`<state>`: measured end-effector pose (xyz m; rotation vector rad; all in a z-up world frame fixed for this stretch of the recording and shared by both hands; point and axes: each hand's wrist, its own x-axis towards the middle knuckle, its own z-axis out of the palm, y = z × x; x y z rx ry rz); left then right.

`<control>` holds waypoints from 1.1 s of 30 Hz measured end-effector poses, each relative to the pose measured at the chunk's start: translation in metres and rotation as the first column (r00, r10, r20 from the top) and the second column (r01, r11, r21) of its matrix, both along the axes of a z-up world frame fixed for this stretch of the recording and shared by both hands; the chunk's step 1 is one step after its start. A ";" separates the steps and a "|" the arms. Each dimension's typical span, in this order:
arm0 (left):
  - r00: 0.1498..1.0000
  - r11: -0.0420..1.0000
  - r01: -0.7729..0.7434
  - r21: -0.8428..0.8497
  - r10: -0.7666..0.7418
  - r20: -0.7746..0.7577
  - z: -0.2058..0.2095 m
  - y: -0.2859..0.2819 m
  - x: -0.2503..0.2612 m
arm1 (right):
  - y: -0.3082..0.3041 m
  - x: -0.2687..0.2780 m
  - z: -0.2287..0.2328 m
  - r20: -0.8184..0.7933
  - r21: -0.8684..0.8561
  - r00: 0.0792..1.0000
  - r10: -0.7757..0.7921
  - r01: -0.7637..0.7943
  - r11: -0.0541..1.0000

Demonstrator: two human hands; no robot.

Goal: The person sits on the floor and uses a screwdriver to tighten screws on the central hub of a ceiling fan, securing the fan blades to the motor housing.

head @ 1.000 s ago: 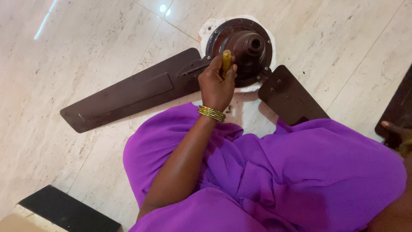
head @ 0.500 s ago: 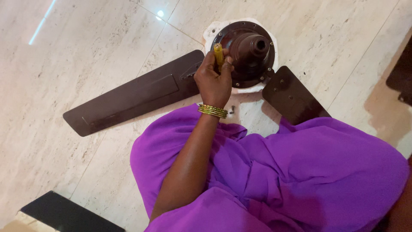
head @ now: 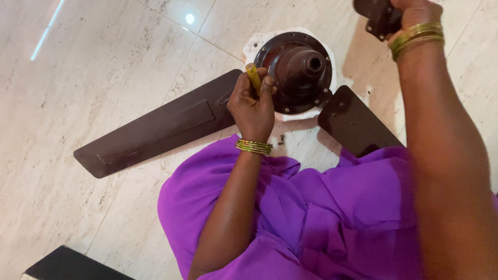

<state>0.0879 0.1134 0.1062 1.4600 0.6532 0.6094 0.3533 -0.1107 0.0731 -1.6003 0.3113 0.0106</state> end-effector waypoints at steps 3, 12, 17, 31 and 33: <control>1.000 1.000 -0.004 -0.023 0.004 0.010 0.001 0.001 0.001 | 0.041 0.005 -0.008 -0.055 0.005 0.999 0.002 -0.002 1.000; 1.000 1.000 -0.002 -0.009 0.002 -0.007 0.003 -0.002 0.002 | 0.081 0.017 -0.079 -0.171 -0.014 0.984 0.050 -0.054 0.998; 1.000 1.000 0.004 -0.006 -0.004 -0.022 0.003 -0.002 0.001 | 0.091 0.019 -0.106 -0.217 0.152 0.966 0.140 -0.109 0.982; 0.999 1.000 0.011 0.013 -0.010 -0.039 0.005 -0.004 0.000 | 0.090 0.019 -0.118 -0.124 0.058 0.961 0.248 -0.243 0.968; 1.000 1.000 0.000 -0.009 -0.001 -0.024 0.004 -0.005 0.000 | 0.091 0.022 -0.121 -0.112 0.067 0.961 0.253 -0.246 0.967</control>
